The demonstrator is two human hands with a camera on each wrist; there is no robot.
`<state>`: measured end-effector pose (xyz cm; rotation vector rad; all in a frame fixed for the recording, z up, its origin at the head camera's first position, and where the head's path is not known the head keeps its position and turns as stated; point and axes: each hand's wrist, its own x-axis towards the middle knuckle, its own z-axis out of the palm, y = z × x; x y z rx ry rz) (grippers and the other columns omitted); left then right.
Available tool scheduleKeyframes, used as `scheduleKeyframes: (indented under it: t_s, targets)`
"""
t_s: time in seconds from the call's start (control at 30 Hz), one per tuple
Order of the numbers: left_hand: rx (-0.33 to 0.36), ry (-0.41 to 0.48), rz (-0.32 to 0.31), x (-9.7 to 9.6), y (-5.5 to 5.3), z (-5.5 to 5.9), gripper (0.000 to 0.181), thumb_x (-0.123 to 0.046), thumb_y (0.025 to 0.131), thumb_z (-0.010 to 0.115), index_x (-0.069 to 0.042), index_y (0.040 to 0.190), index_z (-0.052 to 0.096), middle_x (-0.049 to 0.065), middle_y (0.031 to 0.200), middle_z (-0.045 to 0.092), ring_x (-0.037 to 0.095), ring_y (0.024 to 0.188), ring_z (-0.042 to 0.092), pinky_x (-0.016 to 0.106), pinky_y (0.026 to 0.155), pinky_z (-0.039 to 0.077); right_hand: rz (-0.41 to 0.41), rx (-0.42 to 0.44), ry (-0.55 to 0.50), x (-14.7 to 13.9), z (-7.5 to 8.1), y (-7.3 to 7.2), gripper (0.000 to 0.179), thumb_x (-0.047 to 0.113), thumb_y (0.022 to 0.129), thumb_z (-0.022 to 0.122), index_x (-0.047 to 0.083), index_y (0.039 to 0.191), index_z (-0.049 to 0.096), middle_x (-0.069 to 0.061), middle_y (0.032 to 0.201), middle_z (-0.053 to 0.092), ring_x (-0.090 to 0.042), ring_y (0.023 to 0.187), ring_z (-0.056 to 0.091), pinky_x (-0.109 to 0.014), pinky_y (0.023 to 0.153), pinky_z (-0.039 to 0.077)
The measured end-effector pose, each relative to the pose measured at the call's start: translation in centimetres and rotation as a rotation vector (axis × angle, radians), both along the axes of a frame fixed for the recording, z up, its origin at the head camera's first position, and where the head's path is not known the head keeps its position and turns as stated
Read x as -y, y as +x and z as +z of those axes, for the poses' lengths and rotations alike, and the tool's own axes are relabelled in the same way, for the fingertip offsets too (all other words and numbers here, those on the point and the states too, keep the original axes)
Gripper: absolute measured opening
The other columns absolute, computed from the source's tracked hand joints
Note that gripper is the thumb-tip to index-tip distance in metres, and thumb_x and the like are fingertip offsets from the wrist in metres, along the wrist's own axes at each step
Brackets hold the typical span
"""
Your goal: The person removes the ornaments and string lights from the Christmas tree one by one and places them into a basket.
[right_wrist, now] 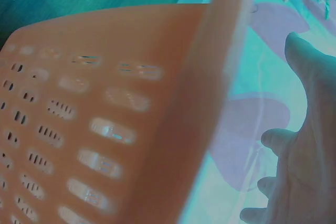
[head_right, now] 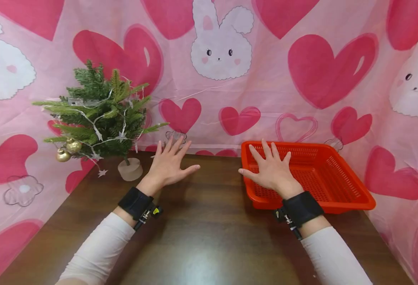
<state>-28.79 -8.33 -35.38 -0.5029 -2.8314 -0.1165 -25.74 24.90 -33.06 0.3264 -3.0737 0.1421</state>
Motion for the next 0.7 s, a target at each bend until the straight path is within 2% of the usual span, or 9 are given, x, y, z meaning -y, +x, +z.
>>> scheduleKeyframes:
  t_s: [0.23, 0.4, 0.57, 0.7]
  targets:
    - [-0.003, 0.009, -0.030, 0.6, 1.3, 1.3, 0.093, -0.083, 0.084, 0.037, -0.031, 0.159, 0.018, 0.002, 0.168, 0.013, 0.033, 0.156, 0.004, 0.060, 0.122, 0.004, 0.015, 0.016, -0.005, -0.3, 1.2, 0.8, 0.098, 0.082, 0.084, 0.042, 0.028, 0.160, 0.010, -0.019, 0.167, -0.004, -0.051, 0.149, 0.002, -0.084, 0.102, -0.005]
    - [-0.035, 0.060, -0.120, 2.2, 2.6, 1.7, 0.089, -0.080, 0.085, 0.043, -0.033, 0.158, 0.020, -0.001, 0.167, 0.017, 0.030, 0.156, 0.010, 0.059, 0.123, 0.007, 0.035, 0.062, -0.037, -0.7, 2.1, 1.8, 0.097, 0.080, 0.085, 0.044, 0.027, 0.160, 0.011, -0.019, 0.167, -0.002, -0.051, 0.148, 0.004, -0.083, 0.103, -0.002]
    - [-0.043, 0.157, -0.234, 4.7, 3.8, 1.2, 0.080, -0.065, 0.089, 0.056, -0.028, 0.155, 0.032, 0.003, 0.162, 0.032, 0.027, 0.152, 0.025, 0.054, 0.122, 0.019, 0.076, 0.100, -0.087, -1.3, 2.4, 3.1, 0.095, 0.076, 0.086, 0.049, 0.025, 0.159, 0.017, -0.021, 0.166, 0.007, -0.052, 0.146, 0.010, -0.082, 0.104, 0.001]
    - [-0.066, 0.221, -0.233, 7.1, 4.5, 0.2, 0.071, -0.054, 0.090, 0.065, -0.023, 0.150, 0.042, 0.004, 0.154, 0.044, 0.027, 0.144, 0.040, 0.053, 0.115, 0.034, 0.099, 0.092, -0.104, -2.2, 2.1, 4.3, 0.090, 0.073, 0.086, 0.053, 0.028, 0.158, 0.022, -0.020, 0.165, 0.015, -0.050, 0.145, 0.017, -0.081, 0.104, 0.006]
